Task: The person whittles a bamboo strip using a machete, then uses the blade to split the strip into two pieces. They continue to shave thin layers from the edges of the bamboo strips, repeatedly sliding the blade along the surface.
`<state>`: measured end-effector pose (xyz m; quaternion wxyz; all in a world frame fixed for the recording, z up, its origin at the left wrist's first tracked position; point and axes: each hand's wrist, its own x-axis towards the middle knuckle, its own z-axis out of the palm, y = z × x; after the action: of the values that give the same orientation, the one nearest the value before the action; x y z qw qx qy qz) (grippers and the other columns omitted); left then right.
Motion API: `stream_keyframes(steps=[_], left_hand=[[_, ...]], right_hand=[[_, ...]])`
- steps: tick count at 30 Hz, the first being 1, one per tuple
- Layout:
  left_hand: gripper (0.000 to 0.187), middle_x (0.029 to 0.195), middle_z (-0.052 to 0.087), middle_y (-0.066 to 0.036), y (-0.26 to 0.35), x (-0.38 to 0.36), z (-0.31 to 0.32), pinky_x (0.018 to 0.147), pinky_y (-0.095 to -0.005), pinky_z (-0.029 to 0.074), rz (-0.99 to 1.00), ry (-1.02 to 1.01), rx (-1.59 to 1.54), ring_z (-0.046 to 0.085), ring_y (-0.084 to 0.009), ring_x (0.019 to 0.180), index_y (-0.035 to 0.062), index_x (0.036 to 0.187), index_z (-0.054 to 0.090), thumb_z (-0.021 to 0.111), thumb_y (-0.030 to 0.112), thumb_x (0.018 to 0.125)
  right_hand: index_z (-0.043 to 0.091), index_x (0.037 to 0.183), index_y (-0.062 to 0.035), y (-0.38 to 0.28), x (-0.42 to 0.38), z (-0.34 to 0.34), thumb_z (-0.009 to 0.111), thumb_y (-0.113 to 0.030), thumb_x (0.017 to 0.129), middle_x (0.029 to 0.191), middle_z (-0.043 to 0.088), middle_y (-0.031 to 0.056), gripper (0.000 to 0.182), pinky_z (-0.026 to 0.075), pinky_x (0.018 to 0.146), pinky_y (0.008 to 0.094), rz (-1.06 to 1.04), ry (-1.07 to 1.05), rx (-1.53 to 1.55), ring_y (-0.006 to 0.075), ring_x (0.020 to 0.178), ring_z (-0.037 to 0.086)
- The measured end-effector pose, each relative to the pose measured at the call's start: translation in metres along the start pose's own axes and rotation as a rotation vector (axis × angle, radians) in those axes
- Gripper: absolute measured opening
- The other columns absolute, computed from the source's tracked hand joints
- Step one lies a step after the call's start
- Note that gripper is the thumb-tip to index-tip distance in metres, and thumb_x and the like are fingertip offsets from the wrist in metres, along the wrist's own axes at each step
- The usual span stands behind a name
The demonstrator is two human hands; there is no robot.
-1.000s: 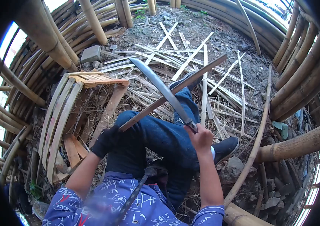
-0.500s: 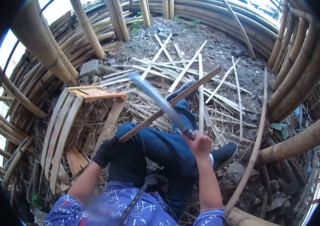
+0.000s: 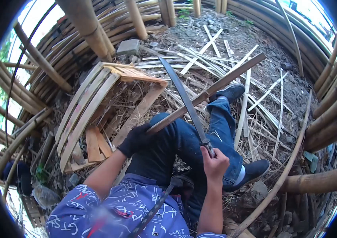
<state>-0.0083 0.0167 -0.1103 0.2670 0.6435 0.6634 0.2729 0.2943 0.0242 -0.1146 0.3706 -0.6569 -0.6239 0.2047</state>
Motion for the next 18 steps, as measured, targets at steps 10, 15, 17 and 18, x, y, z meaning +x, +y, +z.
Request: stream_keyframes(steps=[10,15,17,18], left_hand=[[0.039,0.096,0.066,-0.025,-0.008,-0.004,-0.018,0.078,-0.0439,0.051,0.004,-0.15,0.052,0.065,-0.0393,0.094,0.0061,0.118,0.057,0.064,0.021,0.083],[0.039,0.101,0.065,-0.024,-0.006,-0.012,-0.034,0.081,-0.041,0.05,-0.014,-0.256,-0.066,0.066,-0.0358,0.094,0.0053,0.119,0.057,0.061,0.021,0.084],[0.039,0.109,0.064,-0.023,0.003,-0.02,-0.043,0.088,-0.047,0.049,-0.159,-0.23,-0.038,0.063,-0.0405,0.1,0.0103,0.12,0.056,0.056,0.027,0.085],[0.039,0.109,0.064,-0.023,0.009,-0.024,-0.049,0.088,-0.047,0.049,-0.159,-0.23,-0.038,0.063,-0.0405,0.1,0.0104,0.12,0.056,0.056,0.027,0.085]], right_hand=[[0.048,0.055,-0.0047,-0.034,-0.078,0.035,0.07,-0.026,0.089,0.051,0.043,-0.0058,0.046,0.027,0.044,0.0253,0.364,-0.267,0.646,0.0033,0.048,0.037],[0.057,0.062,-0.0029,-0.049,-0.096,0.044,0.072,-0.021,0.086,0.054,0.05,-0.0036,0.034,0.033,0.046,0.0238,0.388,-0.325,0.631,0.0041,0.049,0.042],[0.058,0.064,-0.0022,-0.052,-0.097,0.045,0.075,-0.022,0.083,0.056,0.051,-0.002,0.033,0.034,0.047,0.025,0.309,-0.303,0.535,0.0049,0.052,0.044],[0.058,0.064,-0.0022,-0.053,-0.096,0.046,0.075,-0.022,0.083,0.056,0.051,-0.002,0.033,0.034,0.047,0.025,0.309,-0.303,0.535,0.0049,0.052,0.044]])
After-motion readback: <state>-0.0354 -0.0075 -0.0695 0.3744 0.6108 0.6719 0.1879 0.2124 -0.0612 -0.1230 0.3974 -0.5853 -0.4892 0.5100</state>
